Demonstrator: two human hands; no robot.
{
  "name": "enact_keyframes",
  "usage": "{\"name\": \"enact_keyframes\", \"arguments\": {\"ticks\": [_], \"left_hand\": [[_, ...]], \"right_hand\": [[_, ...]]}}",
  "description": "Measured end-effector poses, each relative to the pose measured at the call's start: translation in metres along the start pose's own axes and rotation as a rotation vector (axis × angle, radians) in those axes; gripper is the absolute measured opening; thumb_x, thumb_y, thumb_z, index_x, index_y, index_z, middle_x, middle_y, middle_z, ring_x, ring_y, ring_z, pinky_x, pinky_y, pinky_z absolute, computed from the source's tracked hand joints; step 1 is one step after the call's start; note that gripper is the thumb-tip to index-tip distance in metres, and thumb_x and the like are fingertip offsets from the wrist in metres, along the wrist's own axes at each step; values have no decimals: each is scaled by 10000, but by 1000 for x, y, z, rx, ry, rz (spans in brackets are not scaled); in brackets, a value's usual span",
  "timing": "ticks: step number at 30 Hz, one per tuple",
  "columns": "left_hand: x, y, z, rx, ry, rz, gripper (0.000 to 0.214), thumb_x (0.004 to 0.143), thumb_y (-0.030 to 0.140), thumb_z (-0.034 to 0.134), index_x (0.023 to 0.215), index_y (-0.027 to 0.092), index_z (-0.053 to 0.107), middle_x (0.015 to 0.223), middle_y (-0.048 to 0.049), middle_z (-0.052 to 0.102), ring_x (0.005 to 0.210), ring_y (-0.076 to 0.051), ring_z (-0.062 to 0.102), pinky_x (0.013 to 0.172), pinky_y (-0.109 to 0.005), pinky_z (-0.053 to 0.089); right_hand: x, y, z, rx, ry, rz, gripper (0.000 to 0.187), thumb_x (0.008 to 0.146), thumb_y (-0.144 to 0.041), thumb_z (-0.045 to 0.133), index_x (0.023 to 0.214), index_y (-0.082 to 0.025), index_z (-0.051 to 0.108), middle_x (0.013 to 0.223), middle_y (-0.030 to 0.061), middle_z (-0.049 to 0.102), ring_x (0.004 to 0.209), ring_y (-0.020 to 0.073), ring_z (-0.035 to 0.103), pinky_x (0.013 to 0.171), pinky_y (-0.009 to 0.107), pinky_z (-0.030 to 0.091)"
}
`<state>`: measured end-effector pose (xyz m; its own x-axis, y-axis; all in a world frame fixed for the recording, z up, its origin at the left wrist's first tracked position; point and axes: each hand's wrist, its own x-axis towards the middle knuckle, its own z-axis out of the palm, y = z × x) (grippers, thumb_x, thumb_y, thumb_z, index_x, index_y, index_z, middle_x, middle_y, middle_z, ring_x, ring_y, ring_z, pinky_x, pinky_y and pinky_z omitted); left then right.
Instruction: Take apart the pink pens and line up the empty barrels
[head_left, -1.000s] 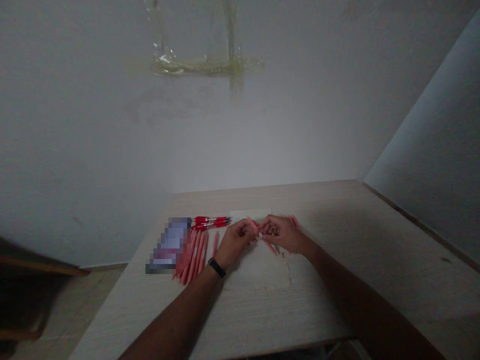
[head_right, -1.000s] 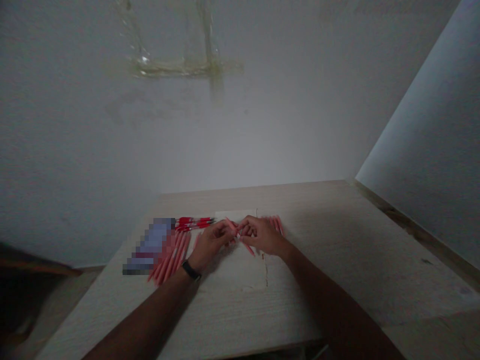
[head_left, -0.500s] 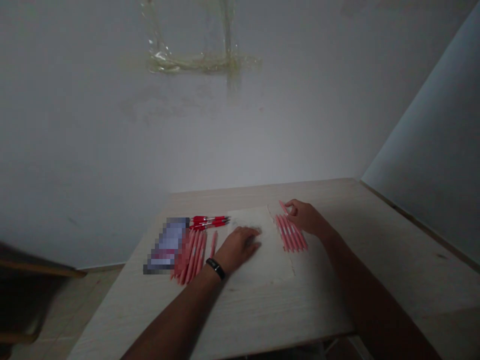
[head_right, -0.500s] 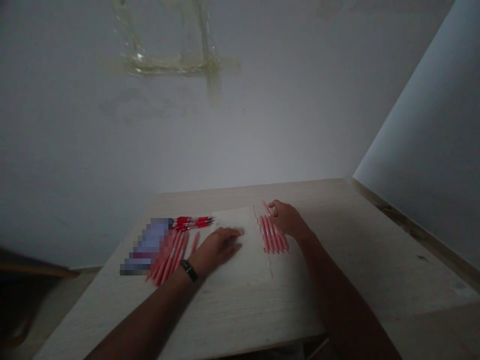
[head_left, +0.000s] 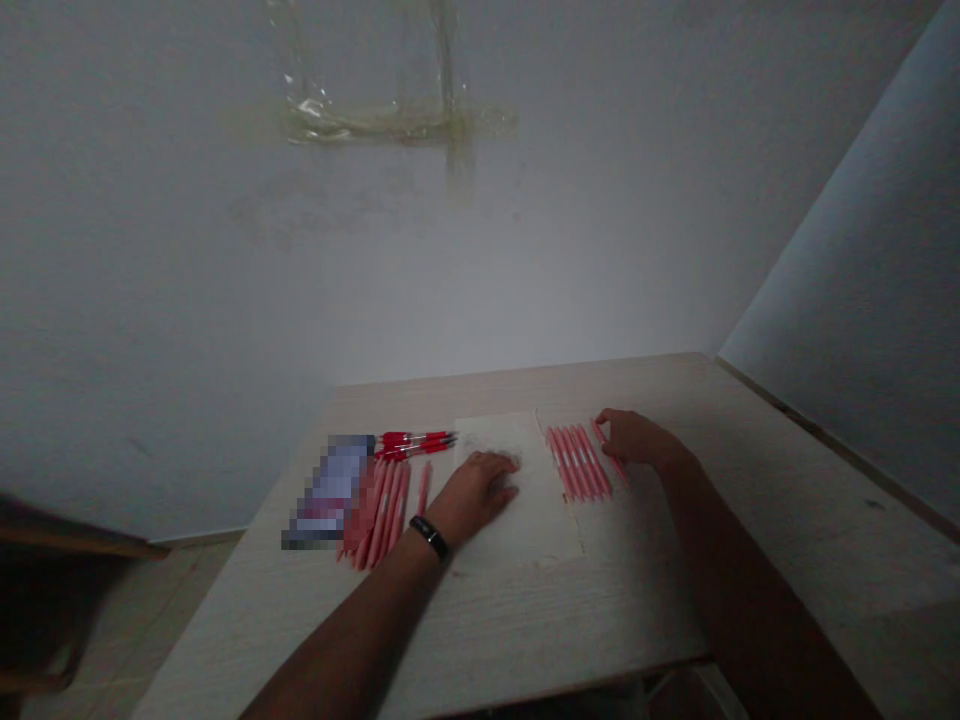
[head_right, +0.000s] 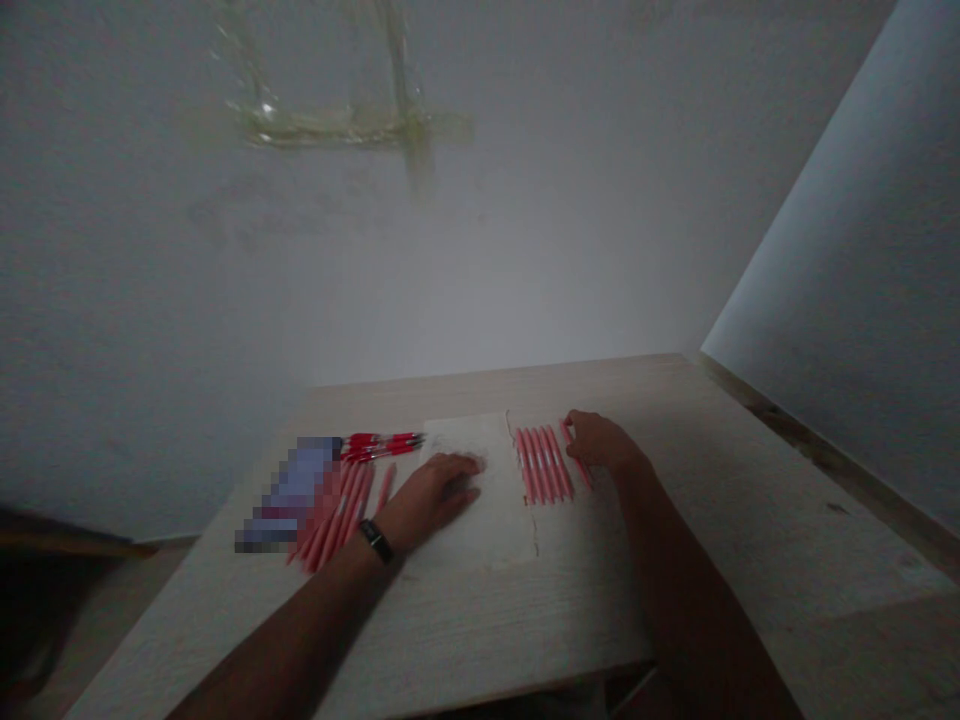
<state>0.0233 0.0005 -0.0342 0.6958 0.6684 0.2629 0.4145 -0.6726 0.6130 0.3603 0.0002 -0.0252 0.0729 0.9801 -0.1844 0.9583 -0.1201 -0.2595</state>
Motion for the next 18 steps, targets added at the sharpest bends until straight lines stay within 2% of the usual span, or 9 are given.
{"name": "enact_keyframes", "arguments": {"ticks": [10, 18], "left_hand": [[0, 3, 0, -76, 70, 27, 238, 830, 257, 669, 1065, 241, 698, 1126, -89, 703, 1058, -261, 618, 972, -431, 456], [1, 2, -1, 4, -13, 12, 275, 856, 242, 626, 1127, 228, 669, 1182, -101, 675, 1110, -262, 596, 1006, -439, 440]], "right_hand": [[-7, -8, -4, 37, -16, 28, 531, 732, -132, 633, 1259, -109, 575, 662, 36, 691, 724, 187, 678, 689, 259, 442], [-7, -11, -4, 35, -17, 27, 464, 727, -110, 612, 1191, -111, 623, 684, 51, 709, 727, 182, 684, 716, 262, 452]]}}
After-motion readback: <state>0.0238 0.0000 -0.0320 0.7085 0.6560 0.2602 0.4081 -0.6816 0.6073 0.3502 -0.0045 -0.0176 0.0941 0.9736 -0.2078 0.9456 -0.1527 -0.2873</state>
